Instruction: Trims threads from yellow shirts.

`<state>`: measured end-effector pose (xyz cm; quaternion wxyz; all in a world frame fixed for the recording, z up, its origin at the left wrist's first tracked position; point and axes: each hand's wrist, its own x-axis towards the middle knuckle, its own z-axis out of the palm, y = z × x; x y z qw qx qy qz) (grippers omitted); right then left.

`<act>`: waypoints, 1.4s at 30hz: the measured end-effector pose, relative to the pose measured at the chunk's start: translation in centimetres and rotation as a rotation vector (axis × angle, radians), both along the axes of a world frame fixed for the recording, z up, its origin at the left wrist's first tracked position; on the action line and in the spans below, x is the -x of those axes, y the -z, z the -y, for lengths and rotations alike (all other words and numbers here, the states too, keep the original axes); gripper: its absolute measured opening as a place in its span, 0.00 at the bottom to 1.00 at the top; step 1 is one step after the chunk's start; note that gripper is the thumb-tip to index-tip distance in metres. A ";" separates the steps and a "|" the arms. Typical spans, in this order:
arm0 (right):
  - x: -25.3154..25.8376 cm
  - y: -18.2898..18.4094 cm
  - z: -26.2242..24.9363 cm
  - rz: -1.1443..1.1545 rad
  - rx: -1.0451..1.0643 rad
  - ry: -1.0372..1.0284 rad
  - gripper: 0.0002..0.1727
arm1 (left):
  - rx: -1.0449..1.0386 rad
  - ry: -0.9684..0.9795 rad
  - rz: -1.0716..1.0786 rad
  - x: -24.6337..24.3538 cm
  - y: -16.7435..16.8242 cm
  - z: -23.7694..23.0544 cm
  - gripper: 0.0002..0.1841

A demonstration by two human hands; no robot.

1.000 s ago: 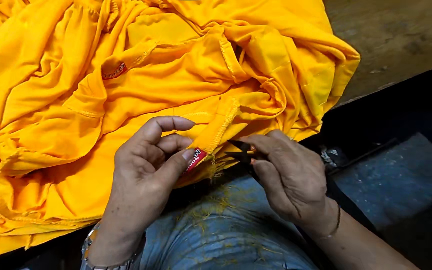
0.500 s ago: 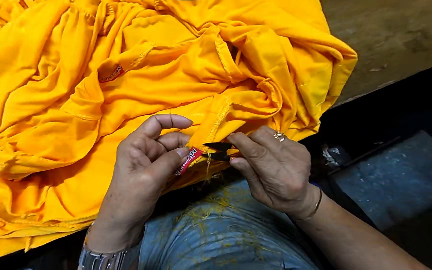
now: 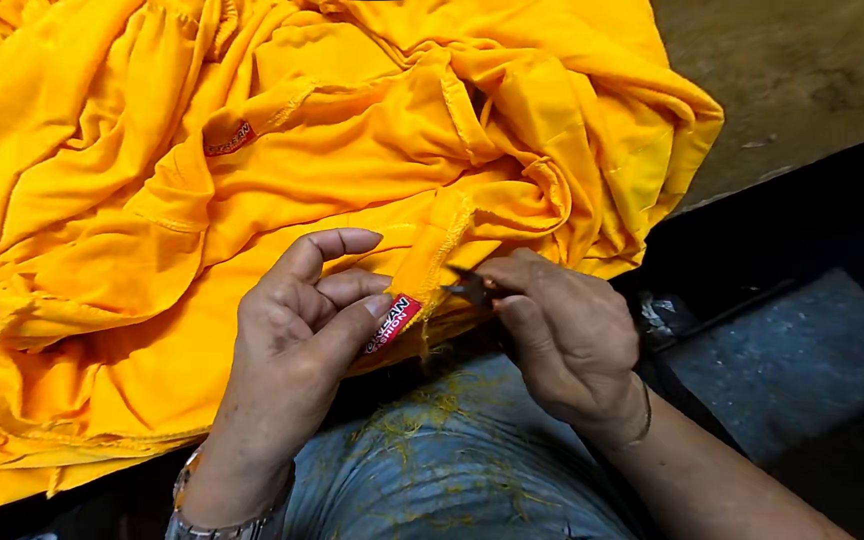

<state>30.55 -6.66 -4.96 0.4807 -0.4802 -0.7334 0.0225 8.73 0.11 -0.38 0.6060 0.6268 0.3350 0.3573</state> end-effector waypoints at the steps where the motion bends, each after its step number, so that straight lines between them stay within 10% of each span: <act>1: 0.0 -0.2 0.1 -0.092 0.042 -0.028 0.21 | -0.014 -0.003 -0.012 0.0 0.0 0.2 0.23; 13: 3.7 -0.6 1.5 -0.719 0.470 -0.175 0.01 | -0.139 -0.038 -0.069 0.3 0.0 1.4 0.30; 19: 2.5 2.0 4.1 -0.262 0.428 -0.593 0.11 | -0.285 -0.142 -0.047 1.1 0.7 2.5 0.33; 23: 0.7 1.0 4.6 -0.099 0.432 -0.483 0.10 | -0.349 -0.159 -0.038 2.1 1.8 4.6 0.24; 26: -1.1 -3.3 3.3 -0.195 0.363 -0.206 0.03 | -0.197 -0.032 0.015 2.3 3.5 6.9 0.17; 32: -2.1 -5.6 -0.3 0.205 0.275 0.393 0.22 | 0.278 0.203 0.116 0.2 6.5 8.3 0.17; 38: -1.8 -2.5 -0.4 0.099 0.352 0.303 0.05 | 0.657 0.139 0.362 -1.2 6.8 6.3 0.38; 42: -2.6 -1.3 2.2 -0.363 0.381 0.113 0.11 | 0.713 0.051 0.440 -1.9 6.4 6.0 0.28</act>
